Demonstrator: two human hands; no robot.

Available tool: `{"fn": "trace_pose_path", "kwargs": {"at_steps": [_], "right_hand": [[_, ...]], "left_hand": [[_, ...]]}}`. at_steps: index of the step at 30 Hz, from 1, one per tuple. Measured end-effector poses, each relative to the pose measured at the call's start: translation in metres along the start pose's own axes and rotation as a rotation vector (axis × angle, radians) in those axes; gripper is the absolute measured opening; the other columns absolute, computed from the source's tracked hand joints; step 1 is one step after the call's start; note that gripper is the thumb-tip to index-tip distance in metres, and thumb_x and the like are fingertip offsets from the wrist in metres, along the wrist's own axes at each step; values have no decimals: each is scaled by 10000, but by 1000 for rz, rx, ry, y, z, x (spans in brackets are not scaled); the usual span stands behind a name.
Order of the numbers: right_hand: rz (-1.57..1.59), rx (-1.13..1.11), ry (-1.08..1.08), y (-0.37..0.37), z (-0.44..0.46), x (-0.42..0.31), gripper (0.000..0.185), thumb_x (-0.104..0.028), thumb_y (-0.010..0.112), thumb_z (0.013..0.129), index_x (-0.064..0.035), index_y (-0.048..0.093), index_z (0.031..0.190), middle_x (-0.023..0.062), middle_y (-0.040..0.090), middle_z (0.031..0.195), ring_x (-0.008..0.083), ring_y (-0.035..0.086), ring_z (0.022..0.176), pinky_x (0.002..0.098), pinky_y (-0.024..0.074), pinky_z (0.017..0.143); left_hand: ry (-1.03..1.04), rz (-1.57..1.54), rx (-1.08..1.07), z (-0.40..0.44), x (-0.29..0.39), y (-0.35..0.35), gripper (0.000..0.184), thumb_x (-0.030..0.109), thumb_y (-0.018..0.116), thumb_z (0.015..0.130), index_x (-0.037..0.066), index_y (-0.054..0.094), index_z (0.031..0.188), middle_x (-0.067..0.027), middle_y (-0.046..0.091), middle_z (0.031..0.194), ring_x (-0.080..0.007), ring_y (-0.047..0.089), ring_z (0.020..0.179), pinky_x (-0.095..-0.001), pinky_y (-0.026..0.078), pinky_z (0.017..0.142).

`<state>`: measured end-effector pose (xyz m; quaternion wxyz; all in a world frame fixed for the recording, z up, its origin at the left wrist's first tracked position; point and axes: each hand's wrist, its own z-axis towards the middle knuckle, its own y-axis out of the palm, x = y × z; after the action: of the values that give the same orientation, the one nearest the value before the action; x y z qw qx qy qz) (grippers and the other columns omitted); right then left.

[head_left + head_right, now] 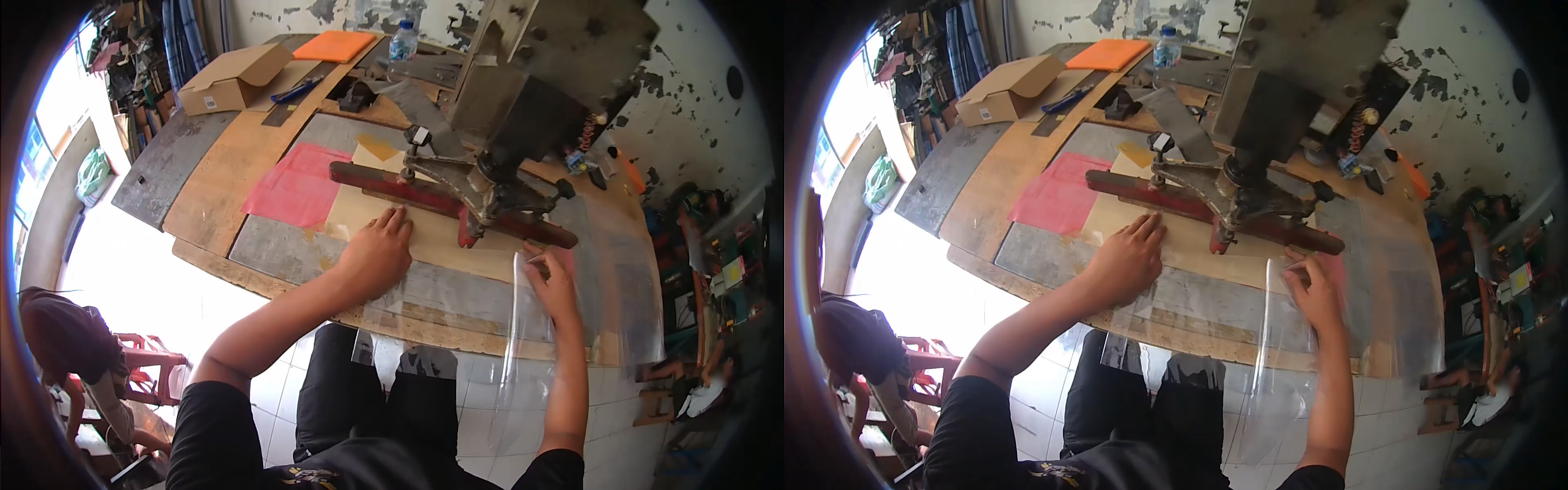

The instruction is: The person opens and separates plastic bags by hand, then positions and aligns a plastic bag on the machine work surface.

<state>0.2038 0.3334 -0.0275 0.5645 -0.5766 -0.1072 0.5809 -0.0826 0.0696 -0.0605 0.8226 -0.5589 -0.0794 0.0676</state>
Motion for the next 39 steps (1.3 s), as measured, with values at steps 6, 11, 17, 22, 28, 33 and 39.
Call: {"fn": "trace_pose_path", "kwargs": {"at_steps": [6,11,17,22,28,33,39], "right_hand": [[122,36,0,-4,-12,4,270,-176,747,998,1,739,1202,149,762,1291,290,742,1162,357,579,976],[112,31,19,-19,-41,6,322,-148,731,1008,-27,746,1305,153,757,1320,301,720,1230,371,524,1078],[166,273,126,-25,-96,-7,238,-140,690,1046,44,760,1182,138,792,1241,229,710,1224,346,493,1097],[245,519,202,-18,-113,-4,262,-195,666,1078,39,757,1155,105,803,1162,201,725,1129,337,512,1041],[169,573,290,-15,-113,2,269,-225,690,1070,31,763,1105,102,799,1055,187,726,1011,332,528,954],[176,585,250,-13,-114,6,273,-232,689,1072,30,762,1092,102,794,1030,187,719,985,337,529,938],[157,637,243,-11,-114,5,258,-214,674,1078,29,760,1076,115,806,1052,204,736,1010,348,534,949]], "left_hand": [[-80,-320,69,-10,-11,-22,446,225,669,930,30,694,1331,-192,587,1545,-370,637,1333,-464,550,1094],[8,-487,19,-41,-28,-30,412,203,640,1004,47,688,1382,-139,565,1589,-356,521,1473,-467,446,1213],[-124,-534,127,-78,-4,-46,361,236,657,1039,31,726,1327,-164,642,1493,-349,530,1469,-460,437,1210],[-255,-588,234,-82,5,-49,333,268,697,1022,28,767,1242,-169,733,1353,-350,623,1374,-450,485,1161],[-273,-549,277,-85,6,-50,329,285,735,995,27,782,1194,-161,755,1305,-339,662,1323,-450,516,1125],[-266,-569,297,-87,5,-50,309,279,746,981,26,787,1155,-163,766,1263,-338,682,1288,-450,529,1106],[-290,-534,331,-88,7,-50,277,227,737,981,21,789,1158,-173,777,1226,-347,719,1224,-441,553,1061]]}}
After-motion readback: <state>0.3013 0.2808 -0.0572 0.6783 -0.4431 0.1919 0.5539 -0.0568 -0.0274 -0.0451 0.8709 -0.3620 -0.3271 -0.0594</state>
